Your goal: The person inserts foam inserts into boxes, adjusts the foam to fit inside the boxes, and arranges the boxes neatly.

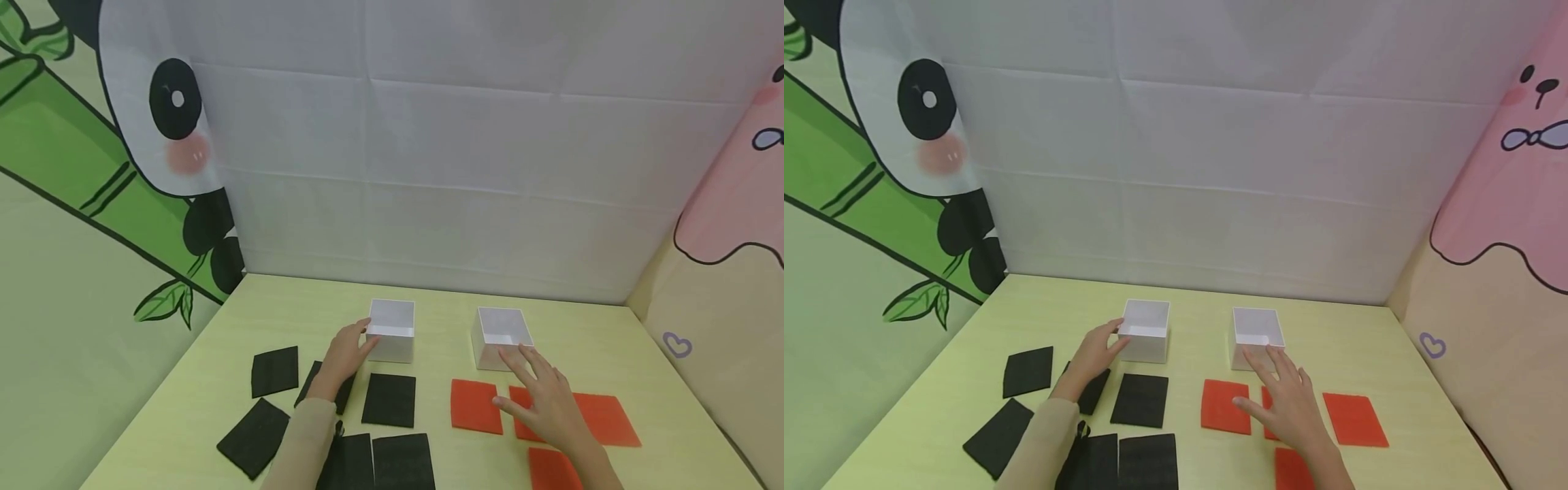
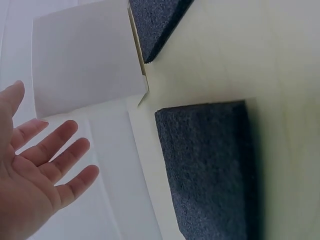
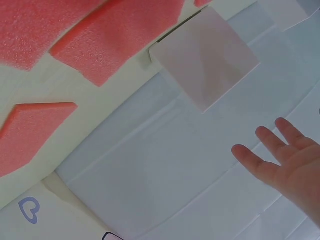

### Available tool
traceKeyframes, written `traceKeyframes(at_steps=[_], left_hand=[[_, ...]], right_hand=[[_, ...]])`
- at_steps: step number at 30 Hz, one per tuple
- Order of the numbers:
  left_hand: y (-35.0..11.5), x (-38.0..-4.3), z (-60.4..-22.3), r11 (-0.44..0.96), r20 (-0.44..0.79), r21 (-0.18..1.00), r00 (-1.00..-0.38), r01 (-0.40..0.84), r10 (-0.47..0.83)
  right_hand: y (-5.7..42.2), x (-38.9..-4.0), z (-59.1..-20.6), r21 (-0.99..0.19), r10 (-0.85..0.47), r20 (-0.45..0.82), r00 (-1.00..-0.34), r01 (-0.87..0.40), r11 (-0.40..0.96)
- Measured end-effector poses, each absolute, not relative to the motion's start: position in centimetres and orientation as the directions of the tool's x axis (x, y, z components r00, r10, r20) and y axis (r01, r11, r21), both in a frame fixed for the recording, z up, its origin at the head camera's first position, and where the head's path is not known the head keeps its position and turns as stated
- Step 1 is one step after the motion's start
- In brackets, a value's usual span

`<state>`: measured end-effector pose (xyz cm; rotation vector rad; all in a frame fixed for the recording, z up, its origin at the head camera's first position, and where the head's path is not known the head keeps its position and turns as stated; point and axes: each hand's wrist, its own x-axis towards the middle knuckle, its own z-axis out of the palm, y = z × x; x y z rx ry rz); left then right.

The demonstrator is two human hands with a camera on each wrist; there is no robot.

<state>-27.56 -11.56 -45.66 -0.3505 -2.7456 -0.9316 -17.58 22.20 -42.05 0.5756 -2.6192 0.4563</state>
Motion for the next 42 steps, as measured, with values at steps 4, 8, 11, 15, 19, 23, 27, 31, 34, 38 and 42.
traceKeyframes(at_steps=[4, 8, 11, 15, 19, 23, 27, 31, 34, 38, 42], left_hand=[[-11.9, -28.3, -45.6, 0.727, 0.296, 0.611, -0.942, 0.315, 0.160], [-12.2, -28.9, -45.4, 0.665, 0.281, 0.678, -0.947, 0.312, 0.158], [-12.5, -29.1, -45.6, 0.633, 0.253, 0.717, -0.955, 0.292, 0.154], [-12.8, -29.5, -45.8, 0.599, 0.221, 0.754, -0.963, 0.269, 0.154], [-13.0, -29.6, -45.7, 0.567, 0.188, 0.788, -0.971, 0.239, 0.149], [-13.1, -29.9, -45.7, 0.549, 0.140, 0.812, -0.980, 0.196, 0.144], [-13.1, -30.0, -45.8, 0.524, 0.111, 0.835, -0.984, 0.167, 0.137], [-13.0, -30.1, -45.9, 0.493, 0.085, 0.860, -0.989, 0.133, 0.119], [-13.0, -30.1, -45.8, 0.480, 0.067, 0.870, -0.992, 0.110, 0.105], [-13.0, -30.1, -45.7, 0.480, 0.056, 0.872, -0.994, 0.097, 0.099], [-13.0, -30.1, -45.7, 0.474, 0.054, 0.876, -0.994, 0.095, 0.100]], right_hand=[[22.2, -17.6, -42.1, -0.235, -0.318, 0.450, -0.835, -0.454, 0.859], [22.2, -17.5, -42.1, -0.248, -0.312, 0.430, -0.847, -0.444, 0.861], [22.1, -17.5, -42.1, -0.253, -0.314, 0.425, -0.849, -0.444, 0.859], [22.2, -17.4, -42.2, -0.251, -0.321, 0.428, -0.844, -0.453, 0.856], [22.4, -17.3, -42.2, -0.266, -0.312, 0.403, -0.860, -0.436, 0.860], [22.6, -17.1, -42.3, -0.278, -0.308, 0.381, -0.872, -0.426, 0.861], [22.7, -16.9, -42.5, -0.278, -0.311, 0.376, -0.873, -0.426, 0.861], [22.9, -16.7, -42.7, -0.279, -0.312, 0.376, -0.872, -0.428, 0.860], [23.0, -16.5, -42.8, -0.282, -0.312, 0.378, -0.871, -0.430, 0.858], [23.2, -16.2, -42.9, -0.300, -0.299, 0.366, -0.881, -0.416, 0.858], [23.3, -15.7, -42.9, -0.326, -0.276, 0.319, -0.907, -0.378, 0.866]])
